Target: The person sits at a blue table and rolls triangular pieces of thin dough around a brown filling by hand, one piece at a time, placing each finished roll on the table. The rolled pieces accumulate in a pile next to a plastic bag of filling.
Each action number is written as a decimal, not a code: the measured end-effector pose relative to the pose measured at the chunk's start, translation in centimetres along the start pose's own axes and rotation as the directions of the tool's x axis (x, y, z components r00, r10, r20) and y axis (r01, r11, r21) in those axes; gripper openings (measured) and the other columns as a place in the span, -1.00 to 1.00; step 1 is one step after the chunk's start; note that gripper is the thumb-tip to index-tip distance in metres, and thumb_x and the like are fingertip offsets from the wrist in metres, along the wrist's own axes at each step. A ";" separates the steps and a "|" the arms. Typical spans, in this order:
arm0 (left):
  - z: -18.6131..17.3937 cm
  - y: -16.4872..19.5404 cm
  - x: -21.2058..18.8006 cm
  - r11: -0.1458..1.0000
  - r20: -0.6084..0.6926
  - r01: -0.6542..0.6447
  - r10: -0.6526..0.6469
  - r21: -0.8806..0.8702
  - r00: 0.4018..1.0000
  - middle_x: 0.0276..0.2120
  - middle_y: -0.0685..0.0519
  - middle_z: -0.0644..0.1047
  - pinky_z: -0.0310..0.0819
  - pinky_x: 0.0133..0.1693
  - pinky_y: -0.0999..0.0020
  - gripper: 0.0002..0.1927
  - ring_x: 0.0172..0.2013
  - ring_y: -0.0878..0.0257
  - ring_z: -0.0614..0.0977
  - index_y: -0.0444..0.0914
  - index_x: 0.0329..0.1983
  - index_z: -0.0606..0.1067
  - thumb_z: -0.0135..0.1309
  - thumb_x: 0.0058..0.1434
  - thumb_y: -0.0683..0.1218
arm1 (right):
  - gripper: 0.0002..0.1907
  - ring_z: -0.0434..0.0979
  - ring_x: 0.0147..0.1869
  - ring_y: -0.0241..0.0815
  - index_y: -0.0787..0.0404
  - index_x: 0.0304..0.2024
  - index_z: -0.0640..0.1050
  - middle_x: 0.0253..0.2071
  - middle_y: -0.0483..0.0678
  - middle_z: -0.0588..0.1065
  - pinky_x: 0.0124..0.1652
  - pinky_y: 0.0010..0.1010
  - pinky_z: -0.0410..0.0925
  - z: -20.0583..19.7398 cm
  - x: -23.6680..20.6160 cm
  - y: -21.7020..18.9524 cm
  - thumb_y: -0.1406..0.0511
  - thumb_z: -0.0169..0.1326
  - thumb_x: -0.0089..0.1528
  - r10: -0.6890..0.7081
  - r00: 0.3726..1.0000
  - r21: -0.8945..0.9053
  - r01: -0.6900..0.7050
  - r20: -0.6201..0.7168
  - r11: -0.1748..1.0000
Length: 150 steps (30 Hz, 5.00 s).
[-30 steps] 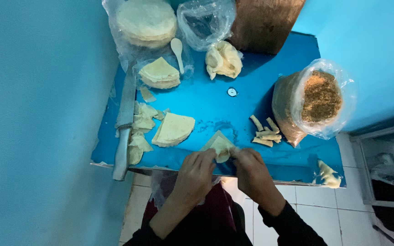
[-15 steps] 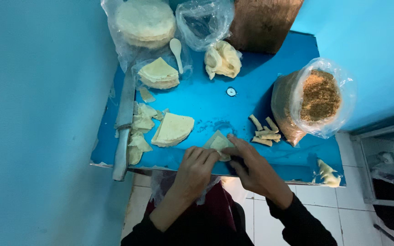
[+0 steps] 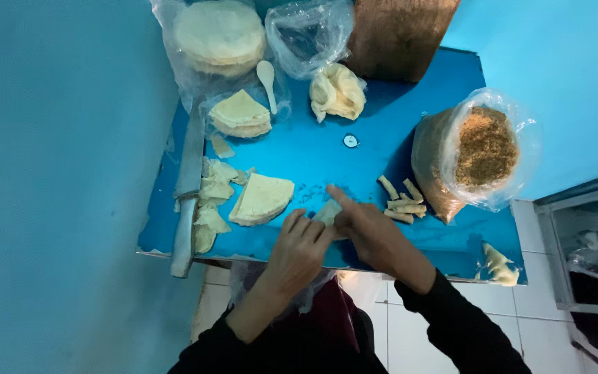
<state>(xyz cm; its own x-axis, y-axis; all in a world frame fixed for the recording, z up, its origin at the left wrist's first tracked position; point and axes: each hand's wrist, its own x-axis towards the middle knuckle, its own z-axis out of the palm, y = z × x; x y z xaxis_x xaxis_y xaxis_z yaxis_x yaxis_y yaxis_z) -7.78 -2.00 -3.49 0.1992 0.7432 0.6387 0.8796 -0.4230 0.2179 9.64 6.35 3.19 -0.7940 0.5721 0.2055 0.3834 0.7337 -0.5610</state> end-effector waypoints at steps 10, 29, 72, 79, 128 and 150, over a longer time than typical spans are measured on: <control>0.0 -0.7 1.1 0.988 0.152 0.140 -0.129 -0.063 0.980 -0.37 0.04 0.52 0.02 0.25 -0.36 -0.93 -0.15 0.09 0.55 -0.22 -0.37 0.60 0.11 0.17 -0.21 | -0.15 0.66 0.02 0.03 0.18 0.52 0.03 -0.14 0.02 0.68 0.30 0.02 0.25 0.5 -1.2 1.1 0.46 0.09 0.25 -0.146 0.989 -0.163 0.149 0.031 0.975; 0.1 -1.0 1.1 0.999 0.234 -0.024 0.016 0.032 0.972 -0.43 -0.12 0.52 0.15 0.38 -0.24 -0.92 -0.22 -0.02 0.58 -0.34 -0.33 0.53 0.07 0.09 -0.27 | -0.09 0.54 0.06 0.24 0.06 0.53 0.09 -0.08 0.21 0.54 0.00 -0.04 0.42 -0.5 0.3 -0.2 0.51 0.12 0.18 -0.143 0.990 -0.168 0.140 -0.002 0.976; -2.4 2.1 -0.9 0.967 0.208 0.178 -0.214 0.181 0.954 0.08 -0.16 0.41 0.17 0.25 -0.21 -0.24 0.05 -0.04 0.45 -0.35 0.33 0.35 0.14 0.20 0.21 | -0.23 0.52 0.11 0.03 0.22 0.49 0.13 -0.06 -0.02 0.58 0.19 0.09 0.17 2.2 1.0 2.0 0.34 0.12 0.27 -0.011 0.966 -0.560 -0.140 -0.259 0.817; -2.4 2.2 -1.2 0.969 0.230 0.179 -0.216 0.171 0.949 0.09 -0.20 0.41 0.22 0.24 -0.20 -0.31 0.06 -0.08 0.44 -0.35 0.32 0.36 0.12 0.26 0.17 | -0.22 0.53 0.15 0.01 0.31 0.53 0.11 0.05 0.09 0.58 0.18 0.01 0.21 -1.3 -3.3 1.9 0.42 0.05 0.29 -0.033 0.920 -0.770 -0.306 -0.390 0.559; -1.8 0.1 0.7 0.939 -0.023 0.335 -0.334 0.079 0.942 -0.40 -0.10 0.47 0.42 -0.19 0.07 -0.91 -0.28 -0.03 0.55 -0.30 -0.37 0.43 0.11 0.21 -0.22 | -0.16 0.58 -0.12 -0.03 0.14 0.52 0.12 -0.18 0.02 0.57 0.05 -0.14 0.35 2.2 -1.7 0.3 0.52 0.06 0.21 -0.061 0.986 -0.341 0.004 -0.157 0.940; -1.5 -1.4 0.0 0.930 0.129 0.171 -0.135 -0.325 0.982 -0.09 -0.07 0.59 0.47 -0.04 0.07 -0.77 -0.05 -0.03 0.56 -0.29 -0.05 0.49 0.06 0.22 -0.27 | -0.09 0.63 0.07 -0.03 0.24 0.52 -0.03 0.05 0.04 0.59 0.25 0.01 0.21 1.0 -1.8 -1.0 0.57 -0.01 0.17 0.031 0.997 -0.144 -0.041 -0.068 0.989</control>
<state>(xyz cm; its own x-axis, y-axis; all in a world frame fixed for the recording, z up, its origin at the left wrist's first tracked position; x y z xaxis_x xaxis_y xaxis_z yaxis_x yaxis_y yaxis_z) -9.68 -2.22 -2.68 0.1327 0.8542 0.5027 0.7116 -0.4351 0.5516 10.27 4.23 2.55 -0.7477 0.6184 0.2417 0.4794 0.7547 -0.4478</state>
